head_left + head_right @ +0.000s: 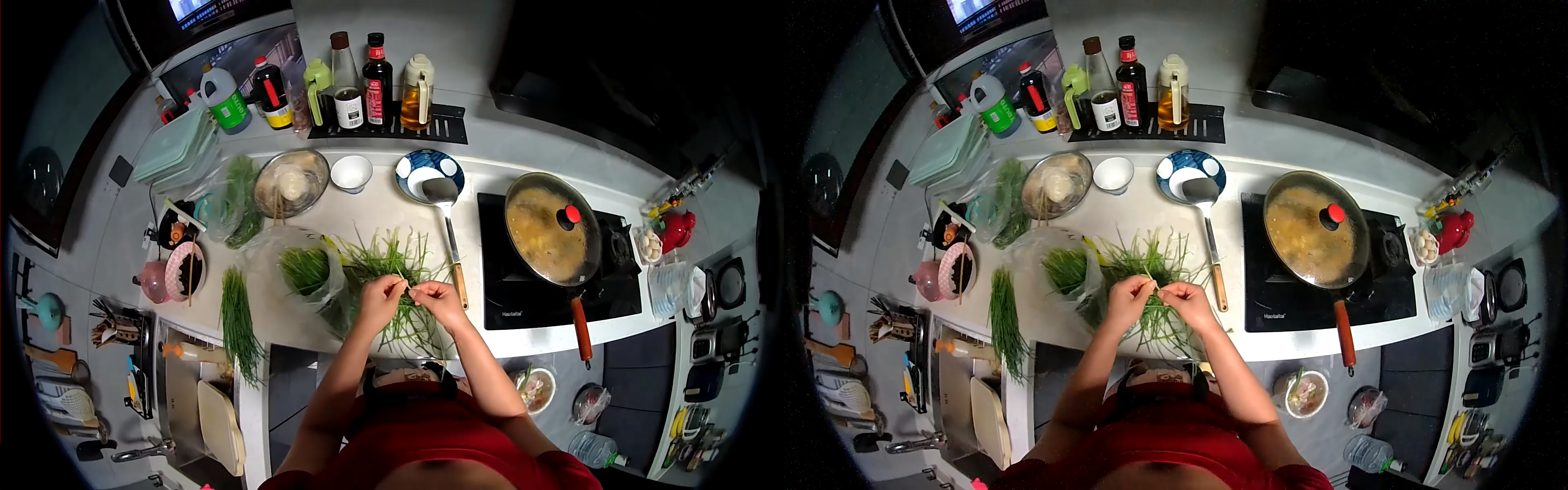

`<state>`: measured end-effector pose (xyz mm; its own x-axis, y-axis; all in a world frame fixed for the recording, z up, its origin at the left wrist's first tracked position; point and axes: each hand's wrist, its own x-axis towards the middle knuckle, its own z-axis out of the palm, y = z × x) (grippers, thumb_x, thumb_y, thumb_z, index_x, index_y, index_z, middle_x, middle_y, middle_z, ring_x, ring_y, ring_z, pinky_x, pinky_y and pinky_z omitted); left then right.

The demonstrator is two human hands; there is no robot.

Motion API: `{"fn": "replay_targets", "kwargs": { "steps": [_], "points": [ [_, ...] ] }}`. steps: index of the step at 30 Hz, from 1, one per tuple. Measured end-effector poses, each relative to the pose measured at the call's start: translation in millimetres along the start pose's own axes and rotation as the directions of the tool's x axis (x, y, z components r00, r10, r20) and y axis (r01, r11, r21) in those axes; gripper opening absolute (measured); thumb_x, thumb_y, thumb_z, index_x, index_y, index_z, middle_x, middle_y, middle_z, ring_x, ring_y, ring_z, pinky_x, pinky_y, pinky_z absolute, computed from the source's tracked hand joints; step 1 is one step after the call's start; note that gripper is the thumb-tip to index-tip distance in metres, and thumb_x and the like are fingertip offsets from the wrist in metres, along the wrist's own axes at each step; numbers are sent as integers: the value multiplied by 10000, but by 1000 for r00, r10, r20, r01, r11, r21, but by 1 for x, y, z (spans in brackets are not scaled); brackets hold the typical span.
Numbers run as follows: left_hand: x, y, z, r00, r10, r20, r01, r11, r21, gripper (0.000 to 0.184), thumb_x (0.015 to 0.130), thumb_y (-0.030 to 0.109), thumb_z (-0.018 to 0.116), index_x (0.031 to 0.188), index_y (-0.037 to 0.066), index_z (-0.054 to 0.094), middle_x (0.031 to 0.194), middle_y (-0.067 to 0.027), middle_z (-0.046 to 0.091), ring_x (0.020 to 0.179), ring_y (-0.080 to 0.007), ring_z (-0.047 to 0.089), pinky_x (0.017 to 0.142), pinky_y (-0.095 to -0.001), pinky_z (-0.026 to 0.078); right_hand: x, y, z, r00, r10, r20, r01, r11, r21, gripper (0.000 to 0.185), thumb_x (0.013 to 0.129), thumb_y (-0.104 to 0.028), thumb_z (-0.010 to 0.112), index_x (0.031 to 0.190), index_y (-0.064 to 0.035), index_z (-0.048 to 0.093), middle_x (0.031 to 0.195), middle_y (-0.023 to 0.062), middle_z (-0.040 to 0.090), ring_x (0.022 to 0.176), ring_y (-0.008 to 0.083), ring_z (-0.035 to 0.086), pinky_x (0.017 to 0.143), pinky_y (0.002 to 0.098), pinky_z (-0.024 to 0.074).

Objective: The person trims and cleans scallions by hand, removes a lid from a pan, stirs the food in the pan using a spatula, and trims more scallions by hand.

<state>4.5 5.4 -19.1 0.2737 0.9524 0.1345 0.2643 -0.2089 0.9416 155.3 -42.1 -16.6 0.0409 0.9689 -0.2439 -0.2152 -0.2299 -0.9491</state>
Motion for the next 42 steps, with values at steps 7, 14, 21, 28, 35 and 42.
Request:
{"fn": "replay_targets", "kwargs": {
  "steps": [7, 14, 21, 28, 35, 42],
  "points": [
    [-3, 17, -3, 999, 43, 5, -44, 984, 171, 186, 822, 168, 602, 751, -4, 599, 637, -138, 569, 565, -283, 539, 517, -350, 420, -8, 3, -7, 999, 25, -29, -26, 999, -27, 77, 807, -67, 633, 830, 7, 637, 748, 18, 630, 665, 57, 540, 622, 193, 427],
    [-5, 6, 6, 980, 201, 8, -196, 946, 258, 108, 826, 137, 586, 810, 31, 572, 691, -123, 539, 567, -280, 518, 507, -355, 406, -9, 10, -8, 999, -17, -30, 14, 995, -94, 67, 805, -60, 632, 817, 5, 634, 737, 14, 626, 658, 54, 537, 615, 191, 422],
    [19, -14, -18, 960, 232, -155, -156, 907, 391, 85, 817, 106, 563, 793, 29, 536, 731, -149, 551, 662, -347, 546, 560, -405, 434, -20, -2, -13, 999, 43, 18, -42, 998, -47, 99, 808, -94, 630, 841, -4, 653, 700, 6, 617, 638, 60, 522, 616, 195, 414],
    [10, -33, -11, 988, -139, -71, 149, 974, 171, 216, 789, 176, 661, 916, 3, 637, 745, -86, 647, 616, -162, 600, 577, -287, 455, -19, -5, -17, 984, 176, -31, -176, 984, 11, 134, 823, -147, 620, 878, -30, 655, 685, -8, 612, 510, 26, 418, 466, 178, 311],
    [-2, -5, 19, 977, -203, 68, 213, 893, -396, 167, 783, 144, 684, 796, -16, 636, 688, -3, 601, 606, -49, 518, 534, -204, 413, -14, -5, -7, 986, 164, -23, -165, 986, -16, 150, 849, -181, 592, 870, -45, 651, 670, -24, 596, 493, 18, 383, 448, 179, 275],
    [7, -22, 6, 979, -198, -44, 170, 923, -346, 183, 846, 166, 610, 847, -16, 630, 666, 1, 590, 572, -58, 509, 523, -217, 426, -15, -5, -11, 987, 161, 10, -161, 987, 11, 178, 877, -181, 551, 887, -37, 655, 657, -35, 586, 480, 22, 361, 448, 175, 263]
  ]
}}
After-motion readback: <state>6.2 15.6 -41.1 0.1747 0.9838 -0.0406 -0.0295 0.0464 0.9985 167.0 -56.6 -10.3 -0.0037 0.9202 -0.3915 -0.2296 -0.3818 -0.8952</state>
